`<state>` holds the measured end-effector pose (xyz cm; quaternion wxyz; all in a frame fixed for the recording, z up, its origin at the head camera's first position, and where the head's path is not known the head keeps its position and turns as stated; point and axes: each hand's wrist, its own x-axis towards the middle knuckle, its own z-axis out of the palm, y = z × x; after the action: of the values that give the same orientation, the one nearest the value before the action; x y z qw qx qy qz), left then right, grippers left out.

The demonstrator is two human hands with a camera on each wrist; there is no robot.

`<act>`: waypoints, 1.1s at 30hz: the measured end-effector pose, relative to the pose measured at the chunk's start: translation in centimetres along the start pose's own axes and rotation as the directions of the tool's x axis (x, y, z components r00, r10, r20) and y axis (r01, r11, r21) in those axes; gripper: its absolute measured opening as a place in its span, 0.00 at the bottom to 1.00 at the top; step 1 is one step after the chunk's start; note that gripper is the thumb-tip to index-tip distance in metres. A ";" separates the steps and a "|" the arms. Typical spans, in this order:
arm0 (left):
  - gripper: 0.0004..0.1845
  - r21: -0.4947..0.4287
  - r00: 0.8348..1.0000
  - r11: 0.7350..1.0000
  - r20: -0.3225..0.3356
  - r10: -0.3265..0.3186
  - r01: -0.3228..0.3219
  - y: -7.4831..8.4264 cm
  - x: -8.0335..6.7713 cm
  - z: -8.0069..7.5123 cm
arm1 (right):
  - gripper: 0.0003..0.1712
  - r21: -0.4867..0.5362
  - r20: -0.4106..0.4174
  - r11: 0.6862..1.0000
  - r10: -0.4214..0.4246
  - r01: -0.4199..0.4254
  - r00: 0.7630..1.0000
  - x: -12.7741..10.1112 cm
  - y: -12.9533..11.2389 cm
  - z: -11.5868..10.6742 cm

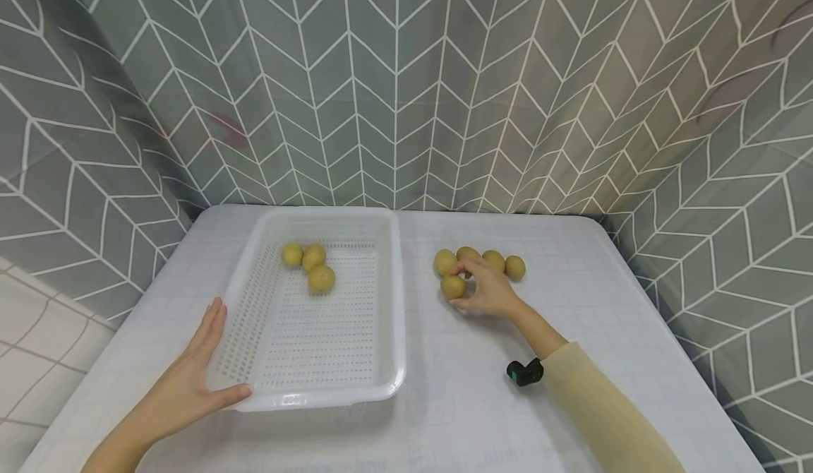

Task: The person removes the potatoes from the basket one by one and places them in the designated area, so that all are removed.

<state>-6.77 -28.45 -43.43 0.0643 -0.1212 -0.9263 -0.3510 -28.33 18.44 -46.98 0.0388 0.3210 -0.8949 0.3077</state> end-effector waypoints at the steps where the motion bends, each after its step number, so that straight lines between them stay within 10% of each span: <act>1: 0.68 0.002 1.000 1.000 0.000 -0.002 0.002 0.0 0.0 0.0 | 0.29 -0.003 0.003 1.000 0.006 -0.006 1.000 0.0 0.0 0.0; 33: 0.68 0.002 1.000 1.000 0.001 0.000 0.000 0.1 0.1 0.0 | 0.33 0.019 -0.037 0.997 0.074 -0.073 0.997 -0.6 -0.1 -1.1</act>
<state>-6.82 -28.35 -43.28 0.0640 -0.1213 -0.9266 -0.3501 -27.98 19.33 -46.19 0.0417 0.2824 -0.9024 0.3227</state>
